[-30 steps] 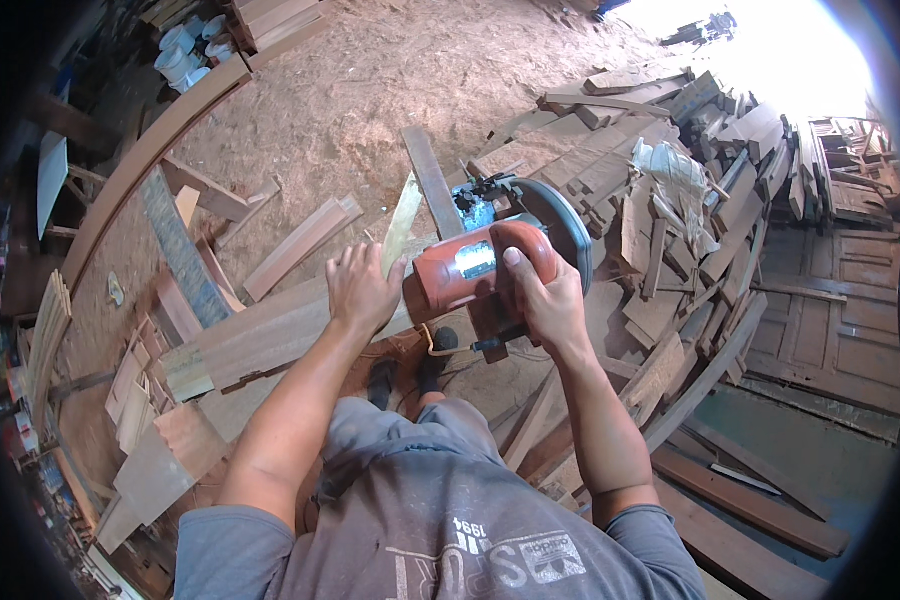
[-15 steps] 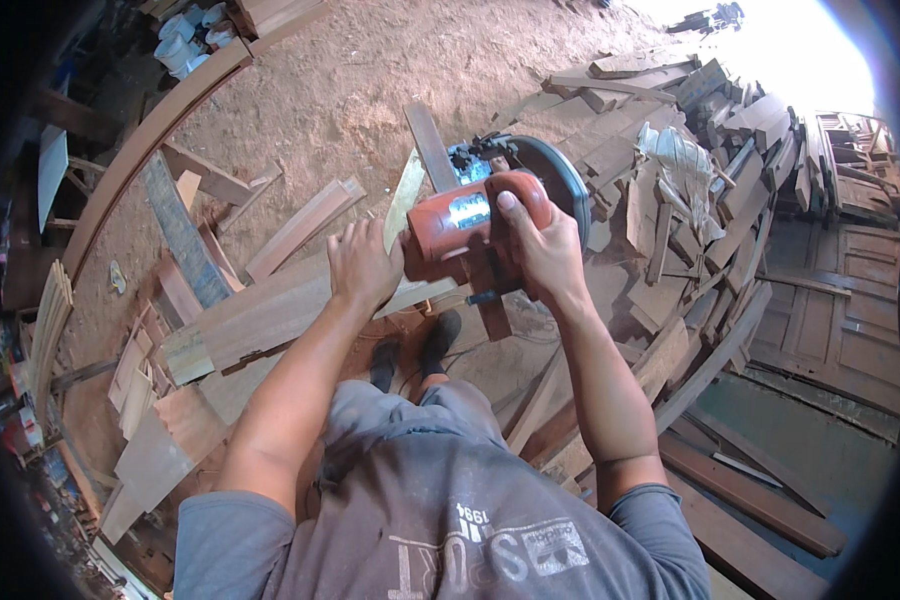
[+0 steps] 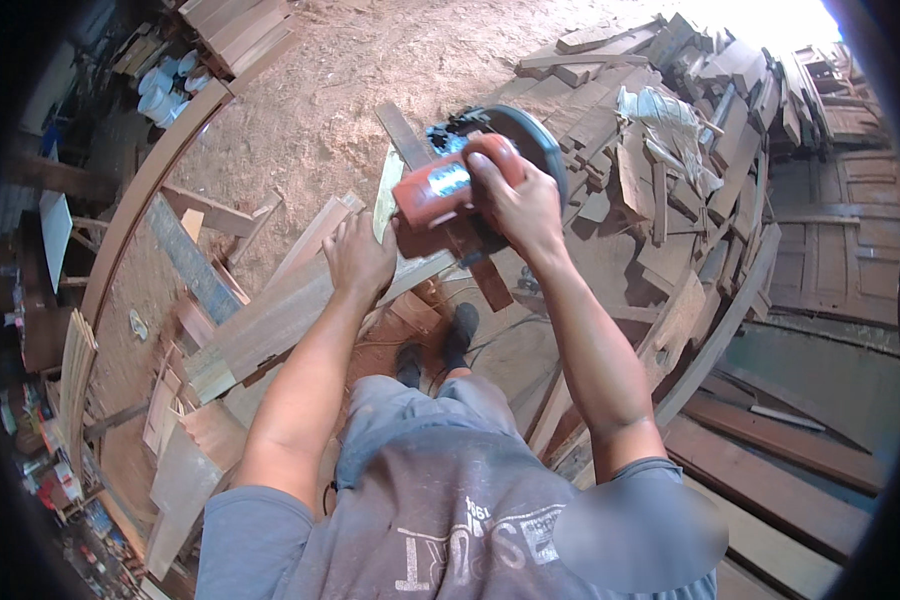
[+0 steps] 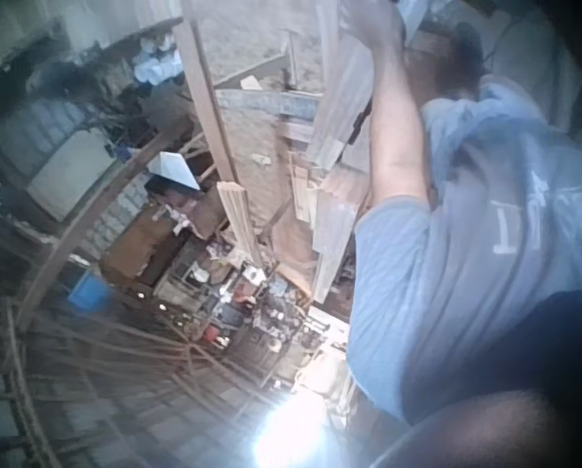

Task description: The person selects wooden planks from a pile, positions them on a workbench, and uses a handheld circular saw to cut the planks. The person repeatedly handles and stacks the cut pieces.

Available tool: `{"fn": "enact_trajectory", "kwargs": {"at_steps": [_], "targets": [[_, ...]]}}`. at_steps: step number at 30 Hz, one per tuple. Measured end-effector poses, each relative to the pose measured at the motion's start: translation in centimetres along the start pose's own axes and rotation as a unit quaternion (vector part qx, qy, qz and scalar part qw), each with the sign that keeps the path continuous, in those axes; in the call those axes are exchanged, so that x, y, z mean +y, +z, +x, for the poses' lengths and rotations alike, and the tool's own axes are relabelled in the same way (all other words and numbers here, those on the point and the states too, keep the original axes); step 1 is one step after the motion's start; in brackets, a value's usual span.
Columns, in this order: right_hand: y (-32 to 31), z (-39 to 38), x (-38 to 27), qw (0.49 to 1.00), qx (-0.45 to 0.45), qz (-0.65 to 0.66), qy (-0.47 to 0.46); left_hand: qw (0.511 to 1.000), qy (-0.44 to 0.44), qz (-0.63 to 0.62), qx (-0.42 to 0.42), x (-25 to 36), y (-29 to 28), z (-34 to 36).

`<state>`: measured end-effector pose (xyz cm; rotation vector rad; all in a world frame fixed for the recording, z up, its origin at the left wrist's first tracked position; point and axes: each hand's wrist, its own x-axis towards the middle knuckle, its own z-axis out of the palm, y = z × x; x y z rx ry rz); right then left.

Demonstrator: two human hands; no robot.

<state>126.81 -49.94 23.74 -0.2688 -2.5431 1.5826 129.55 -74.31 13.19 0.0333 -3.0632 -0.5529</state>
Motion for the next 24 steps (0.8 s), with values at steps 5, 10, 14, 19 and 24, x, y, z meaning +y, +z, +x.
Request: {"fn": "enact_trajectory", "kwargs": {"at_steps": [5,10,14,19,24], "targets": [[-5.8,-8.4,1.8,0.969,0.121,0.206,0.067,1.0,-0.007,0.013,-0.026,0.8,-0.5,0.1],[-9.1,-17.0,10.1,0.858,0.235,0.427,0.16,0.998,-0.017,0.014,-0.059,1.0,-0.1,0.0],[-7.3,-20.1,16.0,0.797,0.294,0.444,0.284,0.999,-0.002,0.03,-0.03,0.3,0.7,-0.3],[-1.8,-23.7,37.0,0.806,0.23,0.23,0.494,0.999,-0.018,-0.03,-0.033,0.6,0.5,-0.6],[4.1,-23.0,48.1,0.803,0.079,-0.083,0.585,0.997,-0.026,-0.06,-0.045,-0.1,0.6,-0.1]]}}
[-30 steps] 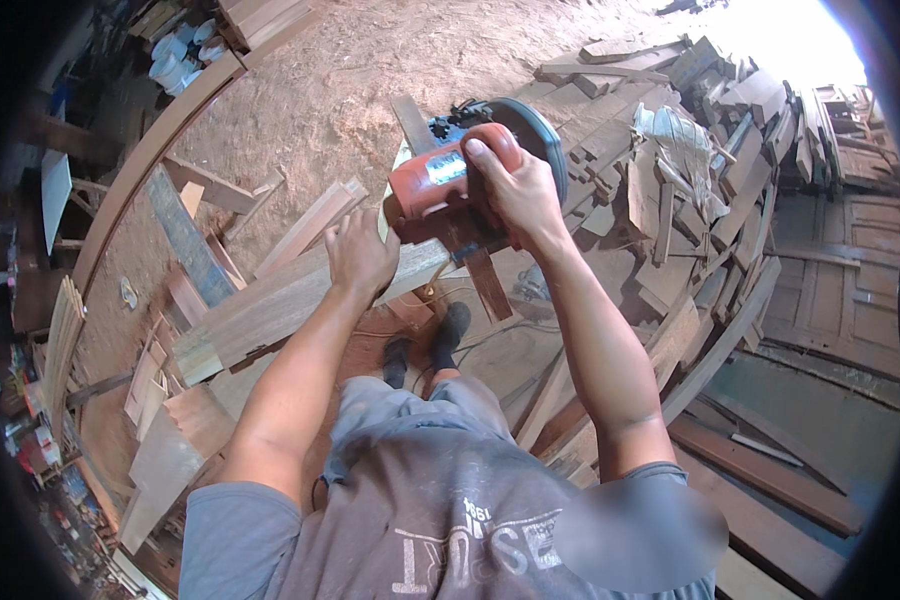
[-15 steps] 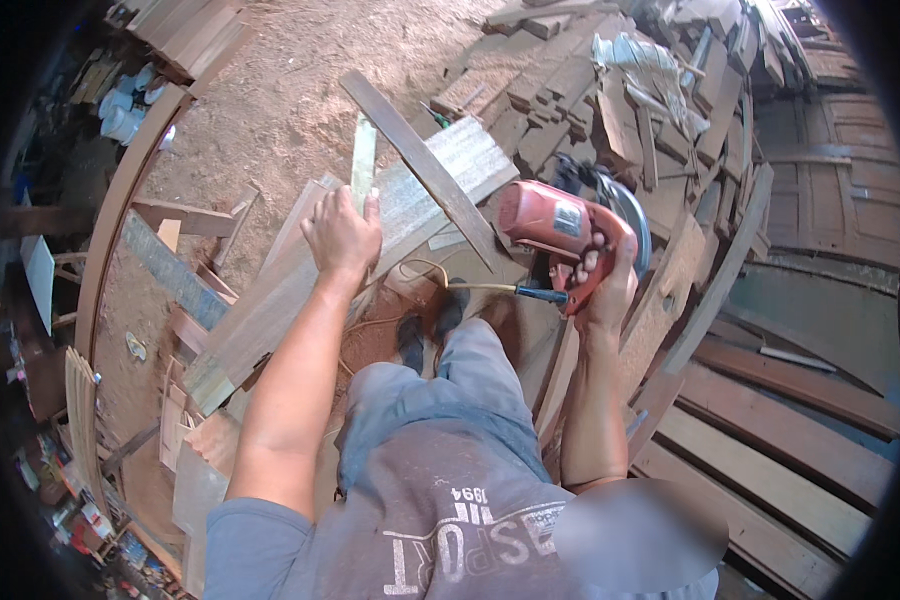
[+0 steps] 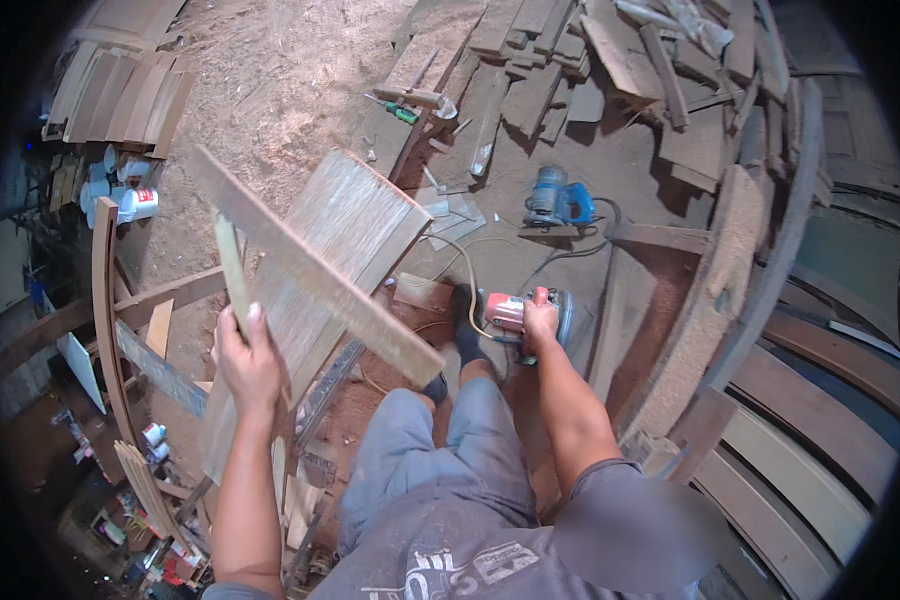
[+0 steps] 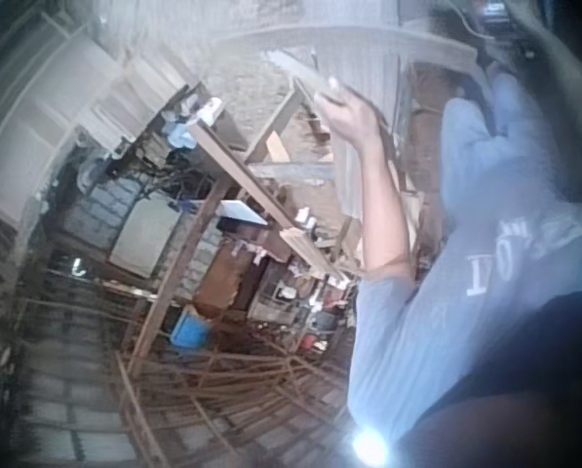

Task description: The person selects wooden planks from a pile, positions them on a workbench, and uses a handheld circular saw to cut the planks. The person repeatedly handles and stacks the cut pieces.

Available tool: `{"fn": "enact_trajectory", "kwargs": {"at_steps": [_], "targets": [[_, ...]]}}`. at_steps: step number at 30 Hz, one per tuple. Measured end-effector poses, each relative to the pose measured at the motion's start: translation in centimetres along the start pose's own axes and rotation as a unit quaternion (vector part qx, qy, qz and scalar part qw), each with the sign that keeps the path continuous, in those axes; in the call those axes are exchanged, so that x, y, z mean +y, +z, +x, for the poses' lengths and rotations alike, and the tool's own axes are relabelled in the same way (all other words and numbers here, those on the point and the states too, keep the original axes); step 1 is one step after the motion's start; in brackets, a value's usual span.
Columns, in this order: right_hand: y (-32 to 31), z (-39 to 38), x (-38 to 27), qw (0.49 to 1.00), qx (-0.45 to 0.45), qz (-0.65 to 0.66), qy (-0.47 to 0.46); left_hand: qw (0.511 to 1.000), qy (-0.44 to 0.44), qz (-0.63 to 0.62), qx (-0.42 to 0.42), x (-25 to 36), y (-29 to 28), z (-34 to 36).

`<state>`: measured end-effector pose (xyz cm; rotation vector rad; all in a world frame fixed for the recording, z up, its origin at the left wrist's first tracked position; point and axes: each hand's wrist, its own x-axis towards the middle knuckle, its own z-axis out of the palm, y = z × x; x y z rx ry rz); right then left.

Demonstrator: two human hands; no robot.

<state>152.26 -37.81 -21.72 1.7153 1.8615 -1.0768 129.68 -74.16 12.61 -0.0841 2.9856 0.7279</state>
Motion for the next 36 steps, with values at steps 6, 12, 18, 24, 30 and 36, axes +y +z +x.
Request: {"fn": "enact_trajectory", "kwargs": {"at_steps": [6,12,18,24,30,36], "targets": [[4.6,9.4,2.6,0.985,-0.084,-0.145,-0.024,0.993,-0.041,-0.107,-0.004,0.5,0.1,-0.1],[11.4,21.0,9.5,0.964,-0.104,-0.223,0.1,0.981,-0.043,-0.182,-0.05,0.2,-0.1,0.2],[18.2,22.0,6.0,0.923,-0.12,-0.341,-0.128,0.986,-0.055,-0.152,-0.033,-1.3,-0.9,-2.2],[19.0,17.0,-5.8,0.952,-0.132,0.01,-0.276,0.992,-0.023,-0.115,-0.037,-1.2,0.3,1.3],[-6.8,-13.3,-35.3,0.603,-0.324,0.385,-0.62,1.0,0.0,0.014,0.026,0.2,-0.7,-1.3],[-12.6,-20.3,-40.4,0.506,-0.255,-0.113,-0.816,0.993,0.08,0.069,0.054,0.1,-0.3,-0.4]]}}
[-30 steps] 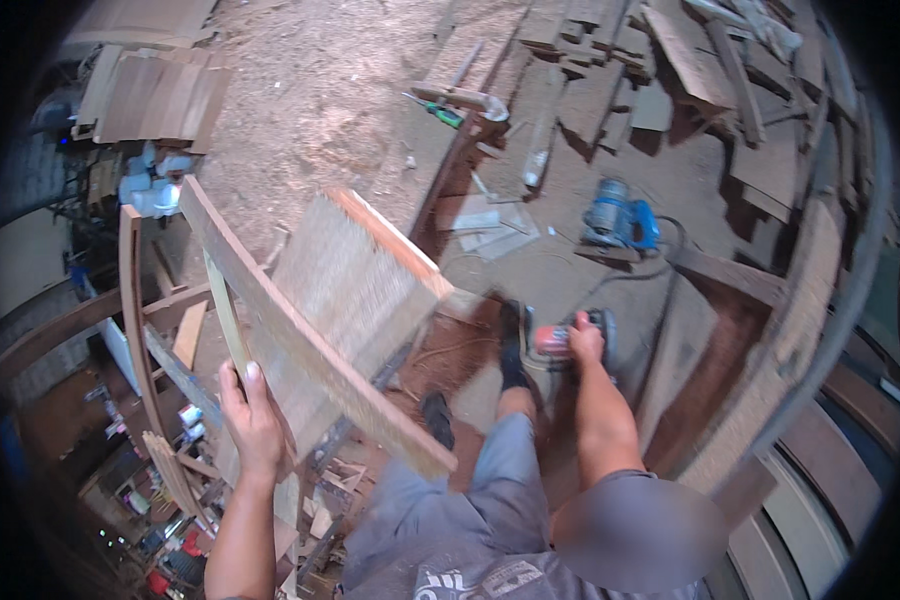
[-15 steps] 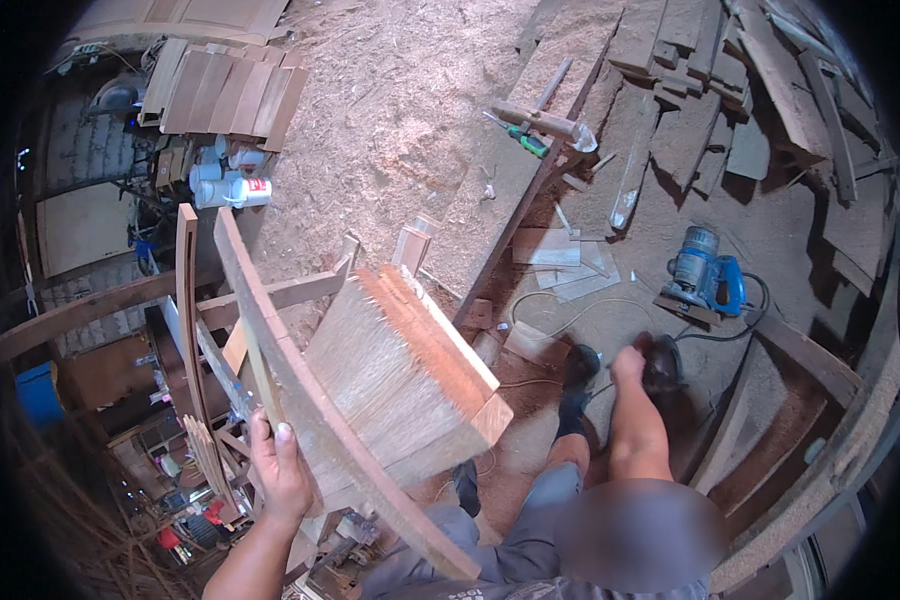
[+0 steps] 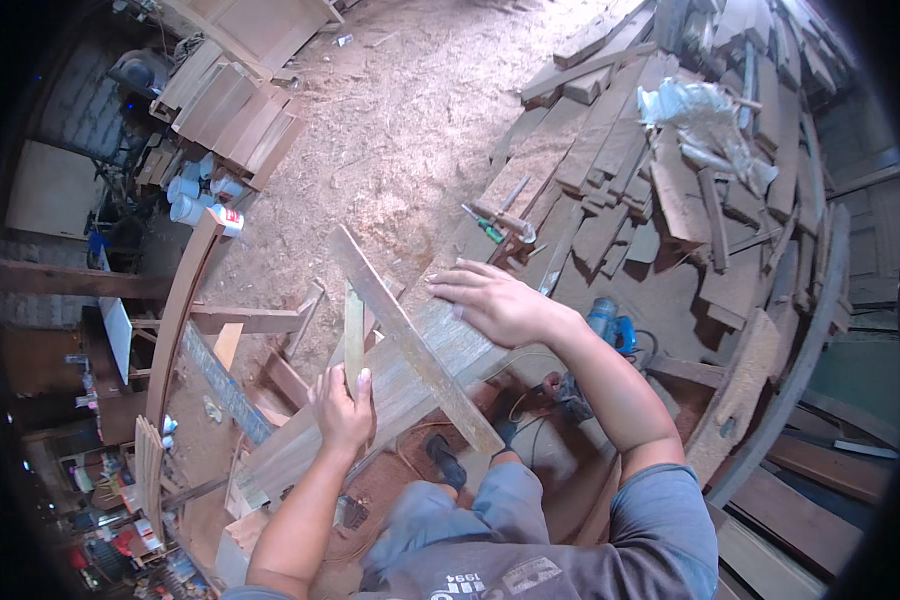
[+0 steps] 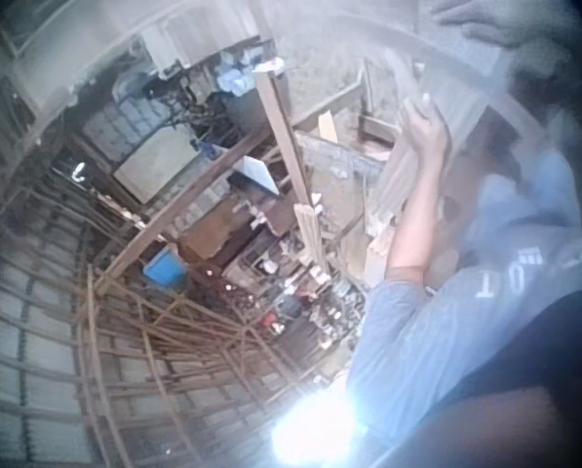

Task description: The person selects wooden planks from a pile, positions them on a workbench, and uses a handheld circular saw to cut the planks. The person repeatedly handles and stacks the cut pieces.

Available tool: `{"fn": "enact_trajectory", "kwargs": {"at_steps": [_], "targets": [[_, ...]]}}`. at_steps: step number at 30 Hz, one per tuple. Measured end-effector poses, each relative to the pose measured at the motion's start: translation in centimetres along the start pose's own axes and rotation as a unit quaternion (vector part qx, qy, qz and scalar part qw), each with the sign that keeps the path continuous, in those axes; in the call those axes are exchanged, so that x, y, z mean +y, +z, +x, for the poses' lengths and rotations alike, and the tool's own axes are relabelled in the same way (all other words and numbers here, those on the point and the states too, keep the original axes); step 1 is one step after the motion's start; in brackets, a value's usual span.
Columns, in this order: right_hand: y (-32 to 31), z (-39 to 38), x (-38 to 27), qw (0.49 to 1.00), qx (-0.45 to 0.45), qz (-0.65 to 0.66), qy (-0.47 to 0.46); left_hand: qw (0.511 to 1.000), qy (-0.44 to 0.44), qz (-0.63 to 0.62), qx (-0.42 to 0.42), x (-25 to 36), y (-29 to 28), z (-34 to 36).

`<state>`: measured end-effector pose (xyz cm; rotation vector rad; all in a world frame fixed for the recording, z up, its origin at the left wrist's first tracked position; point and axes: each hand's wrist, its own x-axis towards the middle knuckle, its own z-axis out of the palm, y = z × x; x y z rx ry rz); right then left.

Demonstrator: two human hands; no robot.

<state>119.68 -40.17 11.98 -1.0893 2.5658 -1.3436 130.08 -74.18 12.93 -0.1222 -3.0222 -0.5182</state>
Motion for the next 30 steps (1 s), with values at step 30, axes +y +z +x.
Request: {"fn": "enact_trajectory", "kwargs": {"at_steps": [30], "targets": [[6.4,-35.3,-21.5,0.537,0.63,0.403,0.39,0.984,-0.018,-0.172,0.04,-4.2,3.5,1.7]]}}
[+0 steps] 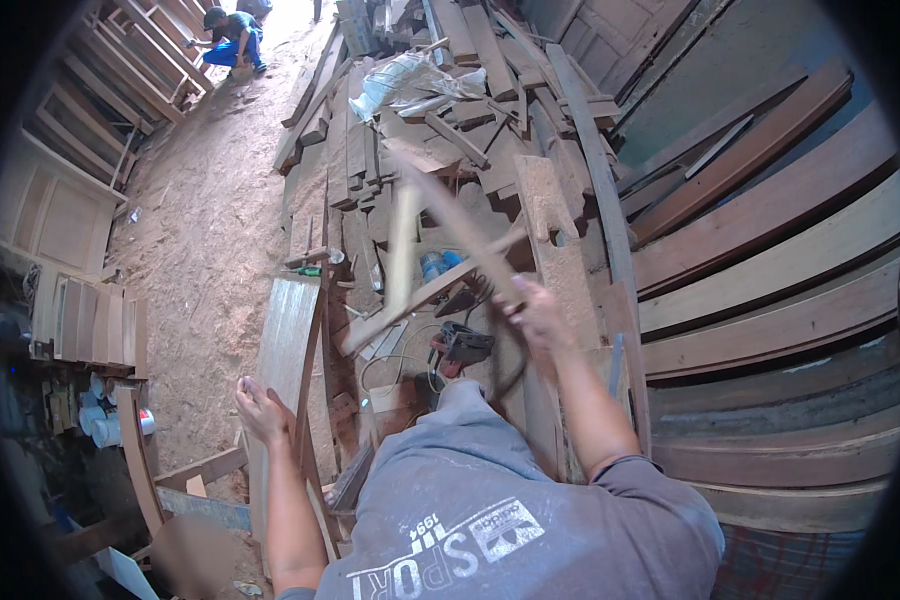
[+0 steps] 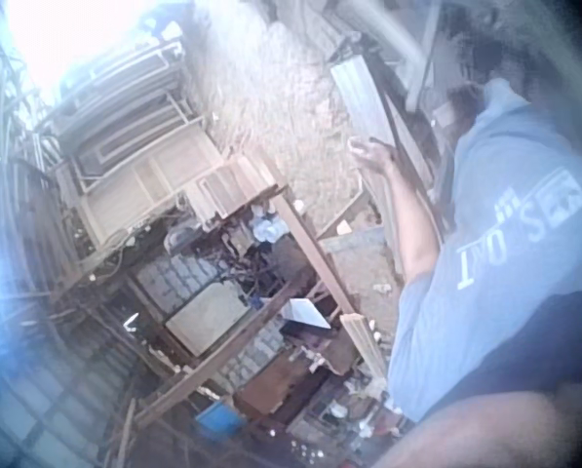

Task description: The person selects wooden planks from a pile, positions them on a workbench, and uses a handheld circular saw to cut the planks. The person repeatedly handles and stacks the cut pieces.

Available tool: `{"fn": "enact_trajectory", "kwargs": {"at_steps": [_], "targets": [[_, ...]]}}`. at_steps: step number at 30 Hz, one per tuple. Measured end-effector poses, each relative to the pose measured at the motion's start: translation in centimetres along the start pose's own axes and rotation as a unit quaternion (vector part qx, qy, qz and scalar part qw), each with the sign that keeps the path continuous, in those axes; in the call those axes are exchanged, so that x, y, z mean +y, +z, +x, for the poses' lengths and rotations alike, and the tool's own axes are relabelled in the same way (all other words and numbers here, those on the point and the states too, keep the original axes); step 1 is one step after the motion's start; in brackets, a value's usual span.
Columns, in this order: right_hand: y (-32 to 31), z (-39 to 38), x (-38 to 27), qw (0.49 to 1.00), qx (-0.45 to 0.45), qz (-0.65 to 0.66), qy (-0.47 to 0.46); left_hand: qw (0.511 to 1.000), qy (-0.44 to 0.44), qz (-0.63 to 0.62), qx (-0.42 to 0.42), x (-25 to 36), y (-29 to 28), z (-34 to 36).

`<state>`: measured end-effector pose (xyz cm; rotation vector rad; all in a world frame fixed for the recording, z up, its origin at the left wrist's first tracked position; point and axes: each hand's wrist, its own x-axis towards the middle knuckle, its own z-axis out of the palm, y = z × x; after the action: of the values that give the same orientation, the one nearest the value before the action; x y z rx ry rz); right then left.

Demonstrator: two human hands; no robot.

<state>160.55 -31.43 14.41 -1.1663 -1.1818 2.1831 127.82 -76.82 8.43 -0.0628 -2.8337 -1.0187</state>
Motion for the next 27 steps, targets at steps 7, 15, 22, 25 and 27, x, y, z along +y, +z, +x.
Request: {"fn": "enact_trajectory", "kwargs": {"at_steps": [7,15,22,25,27], "targets": [[-17.3,4.6,-2.3,0.973,0.179,-0.145,-0.032,0.999,0.005,0.04,-0.014,2.3,-0.6,-0.4],[-20.2,9.6,2.6,0.927,0.373,-0.037,0.022,0.999,0.028,0.004,0.031,3.3,-1.8,-0.9],[-6.2,6.7,-2.0,0.646,0.442,-0.566,-0.258,0.987,0.019,-0.121,0.099,8.2,-7.0,-7.3],[6.9,9.5,-1.4,0.771,0.095,-0.546,-0.315,0.986,0.094,-0.089,0.106,7.4,-7.8,-10.8],[16.9,11.5,2.3,0.87,-0.113,-0.437,-0.198,0.972,0.01,-0.236,0.014,9.5,-8.2,-13.0]]}}
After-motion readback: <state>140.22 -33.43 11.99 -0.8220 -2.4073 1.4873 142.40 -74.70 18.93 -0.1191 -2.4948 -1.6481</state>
